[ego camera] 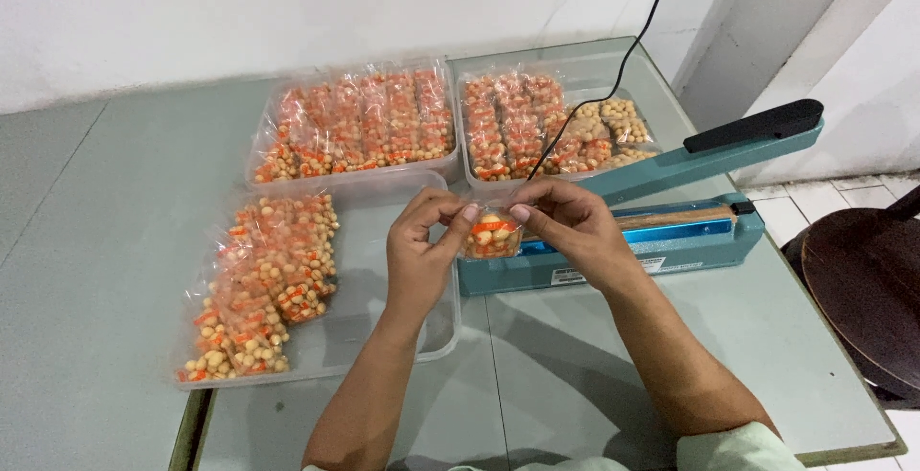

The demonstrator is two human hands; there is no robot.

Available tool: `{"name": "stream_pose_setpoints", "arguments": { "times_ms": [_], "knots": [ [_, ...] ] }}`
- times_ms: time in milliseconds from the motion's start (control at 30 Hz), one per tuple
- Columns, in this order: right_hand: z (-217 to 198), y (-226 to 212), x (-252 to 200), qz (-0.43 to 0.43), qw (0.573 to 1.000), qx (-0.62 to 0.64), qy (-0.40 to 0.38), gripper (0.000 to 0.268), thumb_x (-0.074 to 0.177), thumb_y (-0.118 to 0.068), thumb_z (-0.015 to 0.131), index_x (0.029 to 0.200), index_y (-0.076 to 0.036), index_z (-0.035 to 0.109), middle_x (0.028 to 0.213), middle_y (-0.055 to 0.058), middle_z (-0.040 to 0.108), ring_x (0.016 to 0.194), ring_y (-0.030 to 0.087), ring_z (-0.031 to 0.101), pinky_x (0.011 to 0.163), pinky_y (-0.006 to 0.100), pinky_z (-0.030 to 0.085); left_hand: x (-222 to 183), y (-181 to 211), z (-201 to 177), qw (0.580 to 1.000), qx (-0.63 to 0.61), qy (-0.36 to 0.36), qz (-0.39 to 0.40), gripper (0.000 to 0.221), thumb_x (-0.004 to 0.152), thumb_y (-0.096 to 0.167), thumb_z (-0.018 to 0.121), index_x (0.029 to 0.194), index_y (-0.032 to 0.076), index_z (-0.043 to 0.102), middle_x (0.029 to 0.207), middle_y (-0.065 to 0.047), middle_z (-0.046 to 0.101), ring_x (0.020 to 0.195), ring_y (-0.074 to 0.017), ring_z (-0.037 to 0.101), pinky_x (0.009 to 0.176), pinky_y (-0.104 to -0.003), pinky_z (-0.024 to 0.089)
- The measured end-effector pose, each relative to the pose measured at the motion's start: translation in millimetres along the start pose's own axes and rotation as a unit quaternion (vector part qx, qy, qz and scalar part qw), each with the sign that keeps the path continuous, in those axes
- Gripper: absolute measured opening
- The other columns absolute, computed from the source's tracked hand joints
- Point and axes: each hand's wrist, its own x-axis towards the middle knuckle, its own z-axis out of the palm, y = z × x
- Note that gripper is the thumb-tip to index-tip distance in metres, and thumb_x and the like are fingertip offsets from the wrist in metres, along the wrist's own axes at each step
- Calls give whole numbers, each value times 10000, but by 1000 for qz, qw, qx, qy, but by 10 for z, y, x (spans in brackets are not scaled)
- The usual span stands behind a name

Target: The person repeatedly seals small transparent packets containing snack balls using a handheld impulse sealer. They pick each packet from a tray, align the open edge on the sealer, press the handle to seal, and place the sealed packet into a second tray. The process is repeated for multiple packets throughout the clip.

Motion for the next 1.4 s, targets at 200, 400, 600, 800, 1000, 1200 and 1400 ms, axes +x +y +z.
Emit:
{"name": "stream_pose_setpoints", "arguments": {
  "times_ms": [200, 400, 600, 800, 1000, 1200, 1400],
  "knots": [
    [11, -58, -25, -13, 1000, 10, 13, 148, 945, -71, 665, 1047, 28, 705, 898, 157, 659, 901, 250, 648, 829, 408, 553, -7, -20, 8, 1000, 0, -6, 4, 90, 932, 123, 752, 961, 43, 781, 863, -119, 682, 834, -179, 628, 790, -343, 490],
    [4, -83, -37, -18, 1000, 3, 23, 154, 949, -73, 661, 1035, 47, 704, 905, 185, 669, 897, 261, 645, 818, 414, 544, -9, -43, 0, 1000, 5, -15, 1, 90, 923, 123, 760, 976, 53, 784, 884, -120, 696, 847, -181, 641, 788, -342, 493],
    [3, -95, -37, -24, 999, 7, 29, 156, 955, -107, 669, 1027, 26, 706, 894, 169, 669, 886, 259, 649, 814, 409, 543, 12, -57, -51, 1000, 10, 12, 7, 55, 901, 82, 768, 955, 77, 775, 892, -93, 709, 836, -175, 653, 767, -323, 495],
    [-42, -77, -32, -16, 999, 13, 34, 165, 954, -114, 672, 1041, 24, 700, 922, 177, 683, 920, 274, 661, 844, 414, 544, 35, -16, -80, 999, -15, 33, 4, 50, 931, 76, 718, 964, 65, 755, 932, -101, 715, 864, -180, 643, 781, -326, 467],
    [-21, -73, -40, -12, 999, 7, 43, 152, 959, -83, 659, 1046, 37, 691, 935, 179, 677, 935, 272, 655, 841, 411, 539, 4, -8, -58, 1000, -15, 0, 1, 114, 928, 109, 719, 1038, 92, 742, 971, -84, 679, 918, -195, 623, 825, -355, 449],
    [-3, -80, -38, -29, 999, 6, 36, 126, 957, -86, 681, 1010, 24, 713, 903, 163, 684, 901, 238, 646, 809, 387, 539, -4, -78, -34, 1000, -10, -12, 7, 86, 925, 111, 735, 1002, 74, 747, 945, -96, 692, 894, -192, 629, 811, -356, 448],
    [-22, -51, -42, -24, 999, 10, 22, 137, 944, -86, 682, 1014, 28, 711, 896, 175, 684, 891, 251, 652, 809, 404, 547, -9, -61, -35, 1000, -5, -6, 8, 64, 921, 102, 734, 971, 62, 739, 948, -108, 688, 888, -203, 627, 814, -361, 446]
  ]
}}
